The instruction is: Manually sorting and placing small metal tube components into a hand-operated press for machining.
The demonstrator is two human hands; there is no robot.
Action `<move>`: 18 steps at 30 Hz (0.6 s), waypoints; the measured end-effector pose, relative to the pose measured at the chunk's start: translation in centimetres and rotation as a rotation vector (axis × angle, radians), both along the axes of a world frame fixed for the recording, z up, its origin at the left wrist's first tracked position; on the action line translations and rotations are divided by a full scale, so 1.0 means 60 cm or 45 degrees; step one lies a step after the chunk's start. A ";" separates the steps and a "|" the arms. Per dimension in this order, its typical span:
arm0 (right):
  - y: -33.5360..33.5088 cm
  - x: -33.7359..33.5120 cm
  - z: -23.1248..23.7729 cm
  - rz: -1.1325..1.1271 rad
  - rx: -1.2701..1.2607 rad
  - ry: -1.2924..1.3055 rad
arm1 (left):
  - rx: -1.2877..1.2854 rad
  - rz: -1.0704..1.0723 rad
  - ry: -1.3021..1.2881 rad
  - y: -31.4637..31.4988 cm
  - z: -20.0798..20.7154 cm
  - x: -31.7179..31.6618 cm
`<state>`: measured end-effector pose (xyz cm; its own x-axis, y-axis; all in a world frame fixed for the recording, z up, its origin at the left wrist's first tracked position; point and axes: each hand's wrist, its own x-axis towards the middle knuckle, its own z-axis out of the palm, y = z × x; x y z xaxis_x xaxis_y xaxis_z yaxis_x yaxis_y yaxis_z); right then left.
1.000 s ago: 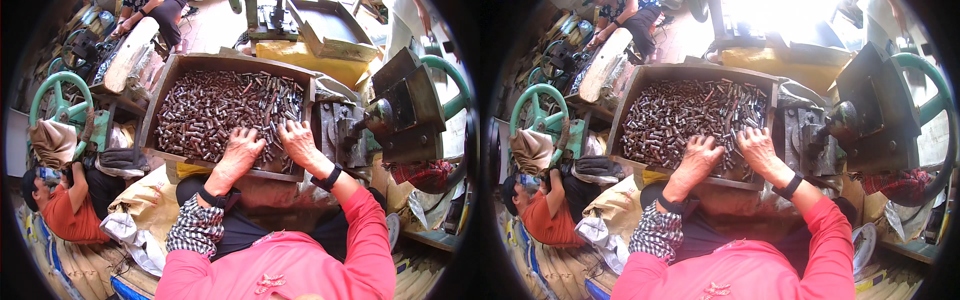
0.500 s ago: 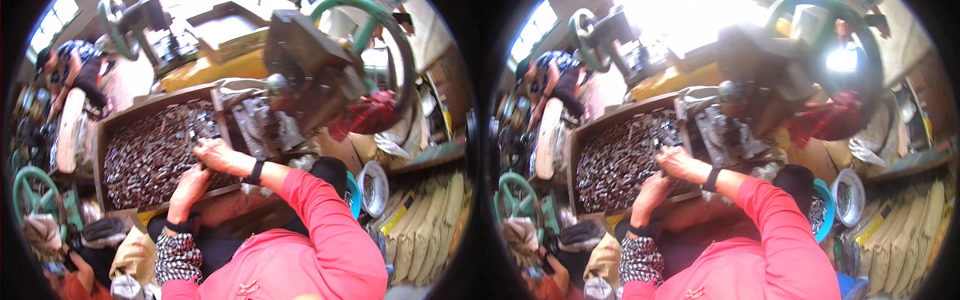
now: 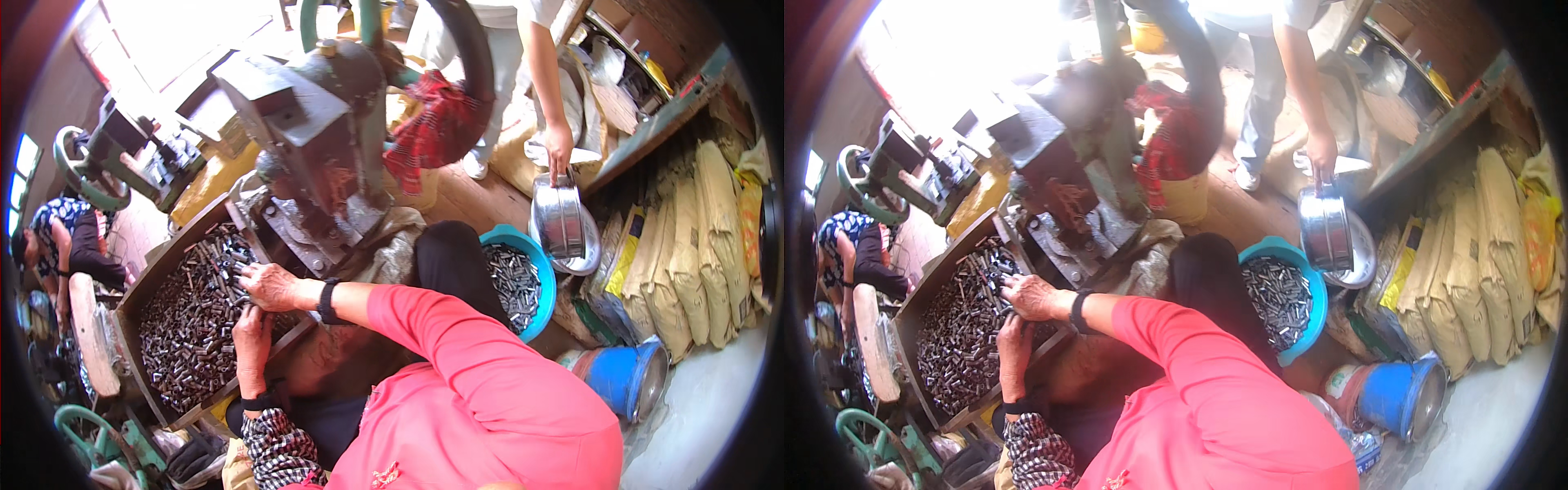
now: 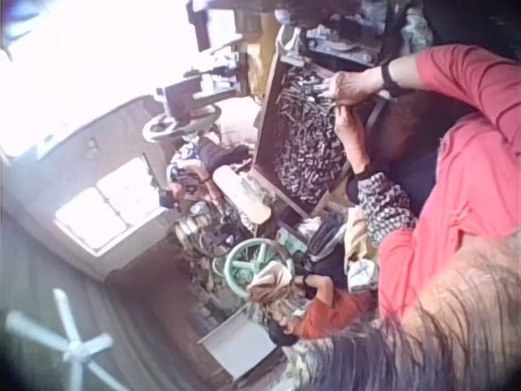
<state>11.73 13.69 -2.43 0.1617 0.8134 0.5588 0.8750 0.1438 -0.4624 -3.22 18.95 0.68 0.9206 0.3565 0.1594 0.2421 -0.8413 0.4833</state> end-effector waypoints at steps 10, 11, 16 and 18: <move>-0.052 -0.032 0.014 -0.197 0.158 1.063 | 0.100 0.186 -0.279 -0.009 -0.016 -0.027; -0.064 -0.034 0.012 -0.213 0.089 1.070 | -0.020 0.284 -0.262 -0.014 -0.018 -0.030; -0.091 -0.037 0.019 -0.279 0.098 1.136 | -0.675 0.376 -0.503 -0.047 -0.015 -0.027; -0.098 -0.048 0.026 -0.204 0.104 1.038 | -0.758 0.362 -0.460 -0.065 -0.007 -0.032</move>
